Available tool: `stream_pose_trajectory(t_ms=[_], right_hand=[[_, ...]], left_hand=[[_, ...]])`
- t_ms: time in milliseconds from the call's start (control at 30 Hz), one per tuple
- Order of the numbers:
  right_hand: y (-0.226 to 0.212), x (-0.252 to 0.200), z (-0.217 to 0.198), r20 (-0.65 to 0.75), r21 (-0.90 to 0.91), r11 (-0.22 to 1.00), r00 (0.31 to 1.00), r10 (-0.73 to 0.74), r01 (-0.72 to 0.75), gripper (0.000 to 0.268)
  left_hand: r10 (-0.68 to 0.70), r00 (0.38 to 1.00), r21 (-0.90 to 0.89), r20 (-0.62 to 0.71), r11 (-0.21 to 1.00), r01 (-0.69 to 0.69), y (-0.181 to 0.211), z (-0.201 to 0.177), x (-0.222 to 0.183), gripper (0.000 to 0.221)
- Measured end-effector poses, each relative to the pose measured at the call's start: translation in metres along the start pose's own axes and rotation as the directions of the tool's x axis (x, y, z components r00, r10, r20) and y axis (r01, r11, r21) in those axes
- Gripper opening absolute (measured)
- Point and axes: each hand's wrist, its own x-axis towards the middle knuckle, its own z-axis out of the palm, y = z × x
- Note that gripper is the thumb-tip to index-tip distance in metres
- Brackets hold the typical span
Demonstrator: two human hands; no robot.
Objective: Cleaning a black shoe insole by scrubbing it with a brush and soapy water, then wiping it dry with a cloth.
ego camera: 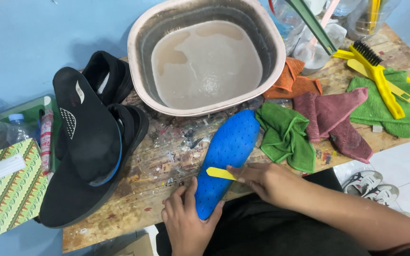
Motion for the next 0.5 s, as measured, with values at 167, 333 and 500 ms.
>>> stream_pose_trajectory(t_ms=[167,333,500], right_hand=[[0.041,0.020,-0.019,-0.166,-0.203,0.971,0.982,0.090,-0.123,0.033],[0.001,0.007,-0.003,0.014,-0.167,0.973,0.986,0.165,-0.161,0.045],[0.015,0.011,-0.015,0.015,-0.050,0.998,0.999,-0.037,0.038,0.020]], left_hand=[[-0.012,0.998,0.025,0.055,1.000,0.011,0.000,-0.002,-0.001,0.077],[-0.010,0.999,0.012,0.049,1.000,0.009,0.001,-0.004,-0.002,0.077],[-0.024,0.995,0.029,0.098,0.999,0.022,0.000,-0.004,-0.001,0.078]])
